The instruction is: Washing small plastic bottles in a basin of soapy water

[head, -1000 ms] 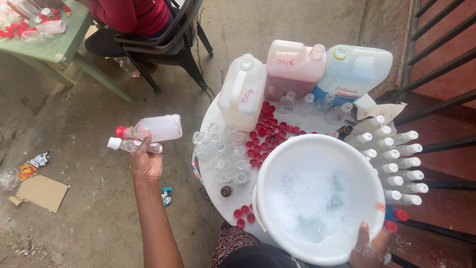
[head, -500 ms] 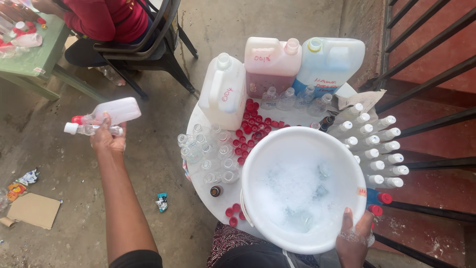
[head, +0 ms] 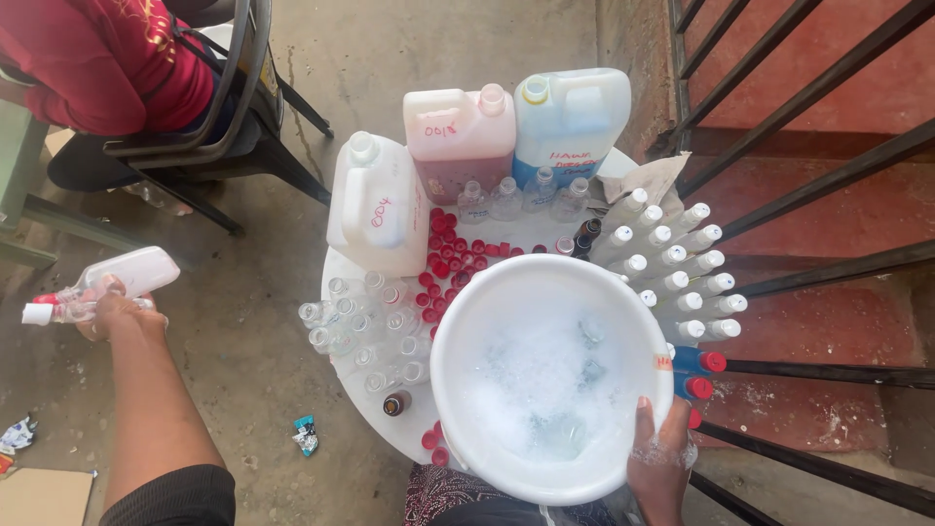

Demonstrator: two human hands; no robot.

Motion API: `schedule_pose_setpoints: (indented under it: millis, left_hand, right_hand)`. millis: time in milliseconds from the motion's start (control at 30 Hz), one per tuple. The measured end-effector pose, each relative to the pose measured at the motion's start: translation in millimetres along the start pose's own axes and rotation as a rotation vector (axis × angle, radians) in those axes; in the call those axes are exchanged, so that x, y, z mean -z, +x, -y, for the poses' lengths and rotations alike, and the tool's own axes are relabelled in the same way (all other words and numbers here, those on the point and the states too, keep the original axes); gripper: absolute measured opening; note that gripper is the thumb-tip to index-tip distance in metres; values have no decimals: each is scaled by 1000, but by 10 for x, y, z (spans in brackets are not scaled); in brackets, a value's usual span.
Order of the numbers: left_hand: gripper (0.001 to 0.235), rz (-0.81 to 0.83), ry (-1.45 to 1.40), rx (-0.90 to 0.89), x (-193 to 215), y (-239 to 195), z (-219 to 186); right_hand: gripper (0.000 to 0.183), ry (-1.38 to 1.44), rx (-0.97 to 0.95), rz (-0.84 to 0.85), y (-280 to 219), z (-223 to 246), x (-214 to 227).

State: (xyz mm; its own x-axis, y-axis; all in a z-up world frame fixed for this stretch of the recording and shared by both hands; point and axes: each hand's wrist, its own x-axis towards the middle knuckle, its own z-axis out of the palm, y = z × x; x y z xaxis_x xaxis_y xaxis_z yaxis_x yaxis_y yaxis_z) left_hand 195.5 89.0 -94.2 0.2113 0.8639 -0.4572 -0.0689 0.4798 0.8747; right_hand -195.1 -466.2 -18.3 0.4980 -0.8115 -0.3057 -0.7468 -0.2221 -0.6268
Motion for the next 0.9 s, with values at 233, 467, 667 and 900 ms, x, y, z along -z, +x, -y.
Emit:
schedule_pose_setpoints:
  millis: [233,467,667,900]
  left_hand:
    - [53,-81,110,9,-36,-75,157]
    - [67,-95,186,54,-184,35,274]
    - [60,-82,154,16,-394,194,230]
    - [54,-137,167,71,-588,195,64]
  right_hand:
    - [34,-54,63,-60,94,-191,-95]
    - [43,-41,-10,-86,117,-250,-147]
    - [46,-124,-131,-89,97,-150,-158]
    - [44,-152,-170,-94,85,-38,-161]
